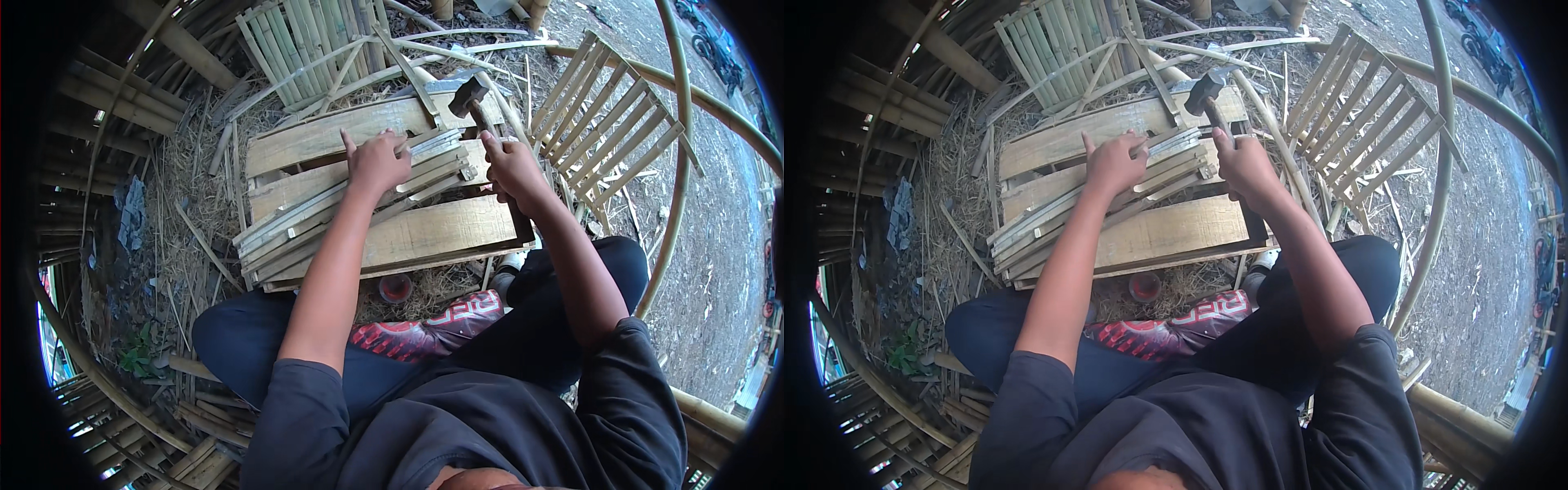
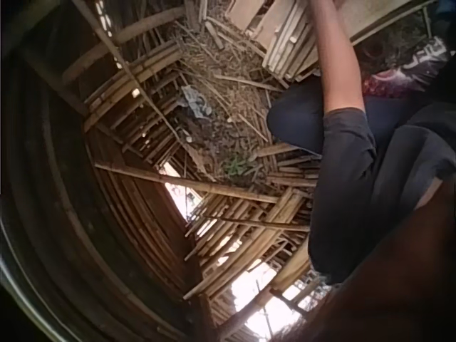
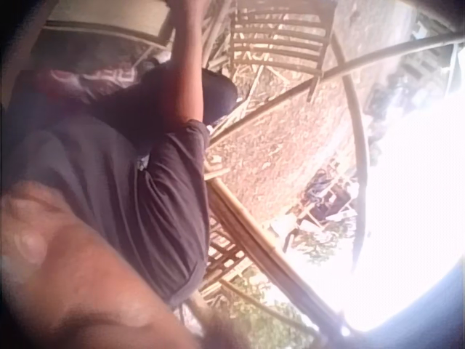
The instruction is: The person uses a hammer to drive nails into bamboo slats, then lifts the assembled bamboo frame and retrieves a small plastic cup containing nails.
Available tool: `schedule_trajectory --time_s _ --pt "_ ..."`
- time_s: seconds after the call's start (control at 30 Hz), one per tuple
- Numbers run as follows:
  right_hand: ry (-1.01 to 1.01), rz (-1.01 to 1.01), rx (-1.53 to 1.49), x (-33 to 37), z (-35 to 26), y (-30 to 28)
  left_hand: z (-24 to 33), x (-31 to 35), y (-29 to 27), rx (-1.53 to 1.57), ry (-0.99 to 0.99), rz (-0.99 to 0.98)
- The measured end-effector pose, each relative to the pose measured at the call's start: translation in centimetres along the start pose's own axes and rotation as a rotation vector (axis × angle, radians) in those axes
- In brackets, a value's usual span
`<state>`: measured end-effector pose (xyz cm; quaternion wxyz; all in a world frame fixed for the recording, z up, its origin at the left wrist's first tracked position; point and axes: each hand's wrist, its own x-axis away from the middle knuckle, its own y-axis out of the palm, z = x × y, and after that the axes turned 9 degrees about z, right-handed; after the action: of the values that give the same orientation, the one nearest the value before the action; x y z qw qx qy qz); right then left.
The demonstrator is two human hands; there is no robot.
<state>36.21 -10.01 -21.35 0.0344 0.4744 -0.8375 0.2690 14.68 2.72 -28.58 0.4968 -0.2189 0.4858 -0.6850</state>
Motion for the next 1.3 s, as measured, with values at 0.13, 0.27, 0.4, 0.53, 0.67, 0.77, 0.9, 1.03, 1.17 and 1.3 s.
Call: schedule_trajectory --time_s 0.13,0.27,0.4,0.53,0.67,0.77,0.9,1.03,1.17,1.3 --pt "0.067 -0.012 -0.04 -0.7 0.1 -0.7 0.0 -3.7 0.8 0.354 0.277 0.24" --pt "0.114 -0.019 -0.074 -0.6 -0.2 -2.4 1.0 -5.4 2.9 0.492 0.218 0.131" --pt "0.08 0.016 -0.036 0.0 -0.6 -2.7 0.3 -5.6 4.4 0.691 0.158 0.047" --pt "-0.019 0.02 0.198 -0.9 0.5 -2.3 0.1 -5.9 5.0 0.575 0.385 0.225" --pt "-0.333 0.105 0.401 0.3 -0.1 -0.3 -0.1 -5.8 5.0 0.579 0.354 0.199" --pt "-0.43 0.123 0.437 -0.6 1.0 0.7 0.2 -5.6 5.0 0.643 0.263 0.153" --pt "-0.399 0.093 0.494 -1.6 2.9 1.2 0.8 -5.7 5.0 0.683 0.239 0.119" --pt "-0.469 0.155 0.458 0.8 0.0 1.2 -0.5 -5.9 5.3 0.695 0.293 0.17" --pt "-0.511 0.188 0.431 1.2 -0.1 1.2 -0.1 -5.9 5.4 0.68 0.302 0.181" --pt "-0.454 0.209 0.524 -0.4 3.1 1.3 1.5 -5.7 5.6 0.686 0.214 0.108"
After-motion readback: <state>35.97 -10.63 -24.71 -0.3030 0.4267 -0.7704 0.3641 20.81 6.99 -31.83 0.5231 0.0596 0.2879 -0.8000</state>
